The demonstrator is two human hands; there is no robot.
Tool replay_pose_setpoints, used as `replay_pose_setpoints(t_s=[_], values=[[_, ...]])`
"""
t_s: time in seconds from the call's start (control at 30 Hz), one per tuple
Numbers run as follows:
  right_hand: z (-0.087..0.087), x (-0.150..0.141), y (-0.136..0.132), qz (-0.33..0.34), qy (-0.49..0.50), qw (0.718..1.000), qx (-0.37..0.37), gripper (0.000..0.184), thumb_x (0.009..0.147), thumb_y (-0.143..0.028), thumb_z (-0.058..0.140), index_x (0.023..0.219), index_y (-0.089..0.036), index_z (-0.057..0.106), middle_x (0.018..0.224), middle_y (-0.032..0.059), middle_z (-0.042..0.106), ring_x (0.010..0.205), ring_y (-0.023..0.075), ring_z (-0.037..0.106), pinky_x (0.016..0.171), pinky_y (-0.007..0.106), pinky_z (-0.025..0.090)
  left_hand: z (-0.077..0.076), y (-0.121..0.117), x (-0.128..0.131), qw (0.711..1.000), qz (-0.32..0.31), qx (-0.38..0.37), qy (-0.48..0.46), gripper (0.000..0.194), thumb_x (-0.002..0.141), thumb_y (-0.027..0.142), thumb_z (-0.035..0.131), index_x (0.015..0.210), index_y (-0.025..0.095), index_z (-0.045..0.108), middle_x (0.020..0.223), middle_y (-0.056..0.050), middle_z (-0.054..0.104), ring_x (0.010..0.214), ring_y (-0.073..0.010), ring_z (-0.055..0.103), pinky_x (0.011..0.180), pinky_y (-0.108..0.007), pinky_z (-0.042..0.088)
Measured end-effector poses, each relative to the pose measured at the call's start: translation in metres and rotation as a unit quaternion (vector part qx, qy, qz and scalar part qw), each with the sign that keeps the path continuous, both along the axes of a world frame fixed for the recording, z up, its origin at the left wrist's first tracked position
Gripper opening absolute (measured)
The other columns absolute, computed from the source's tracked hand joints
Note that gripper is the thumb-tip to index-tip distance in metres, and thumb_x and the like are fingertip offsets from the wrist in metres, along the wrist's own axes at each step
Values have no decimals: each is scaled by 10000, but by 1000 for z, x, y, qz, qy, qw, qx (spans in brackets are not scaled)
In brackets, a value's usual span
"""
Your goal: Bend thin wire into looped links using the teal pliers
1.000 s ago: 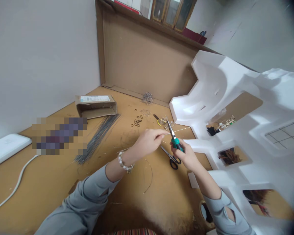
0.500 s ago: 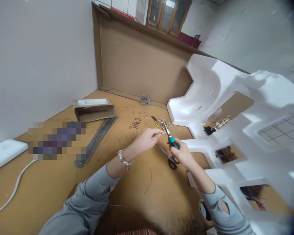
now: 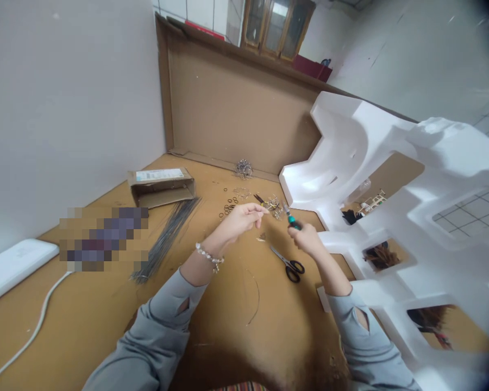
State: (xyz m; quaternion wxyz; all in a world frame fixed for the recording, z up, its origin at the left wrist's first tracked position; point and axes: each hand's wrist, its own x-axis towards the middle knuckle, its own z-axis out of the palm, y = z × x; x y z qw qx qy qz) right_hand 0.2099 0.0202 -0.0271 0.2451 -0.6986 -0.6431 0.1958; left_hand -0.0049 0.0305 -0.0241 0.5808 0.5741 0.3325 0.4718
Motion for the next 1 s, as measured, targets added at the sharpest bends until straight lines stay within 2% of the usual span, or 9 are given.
replay_pose_setpoints(t_s=[0.1,0.23,0.5,0.6,0.67,0.73,0.8,0.9,1.0], values=[[-26,-14,-6,20,-77,996,-47,159,597,-333,598,658,-186,610,571,32,601,572,189,572,549,269,384,8,-3,-1,992,-45,-27,-118,184,784,286,564,858,120,591,594,20,541,389,-20,325,381,-166,200],[-60,-39,-24,27,-150,987,-48,219,613,-319,592,767,-167,629,778,120,653,745,277,607,640,345,410,17,-11,1,981,-74,-58,-172,186,775,270,600,889,130,553,621,14,569,458,-36,457,441,-147,337],[-83,-47,-45,33,-191,981,9,421,746,-421,539,1058,-142,579,1071,171,570,1073,325,459,882,432,351,17,-19,10,978,-41,-75,-190,179,792,249,597,894,146,492,705,-13,635,580,-69,581,572,-169,449],[-84,-43,-46,49,-43,997,43,476,732,-422,584,1096,-117,584,1147,194,552,1153,351,398,961,492,274,15,-19,12,977,-10,-62,-203,180,792,254,599,885,153,482,719,-11,645,601,-74,592,602,-180,460],[-79,-39,-46,69,79,993,51,421,767,-407,559,1074,-123,609,1167,181,566,1164,324,413,974,482,283,14,-19,13,976,11,-55,-209,194,785,262,606,885,158,475,727,-12,648,611,-82,600,612,-193,464],[-70,-37,-48,92,137,986,36,379,839,-423,463,1039,-151,634,1105,139,624,1041,255,533,891,413,397,13,-18,14,977,28,-51,-204,209,778,273,611,888,162,473,726,-13,649,615,-89,604,614,-202,465],[-58,-36,-51,126,190,974,-1,435,878,-467,378,1002,-157,657,957,108,687,765,182,622,682,323,483,11,-18,16,980,41,-45,-190,212,778,280,608,893,162,474,725,-14,651,614,-92,606,614,-207,465],[-42,-40,-57,174,362,911,-95,411,809,-492,512,977,-150,667,873,91,706,536,109,573,484,239,438,9,-16,20,983,68,-23,-168,211,788,293,594,904,166,471,724,-15,658,611,-97,613,612,-211,463],[-34,-45,-60,172,440,871,-137,372,664,-423,699,916,-150,686,774,58,700,506,85,544,469,215,420,9,-16,22,984,105,2,-143,215,796,320,578,904,173,463,720,-16,664,612,-106,622,614,-221,466]])
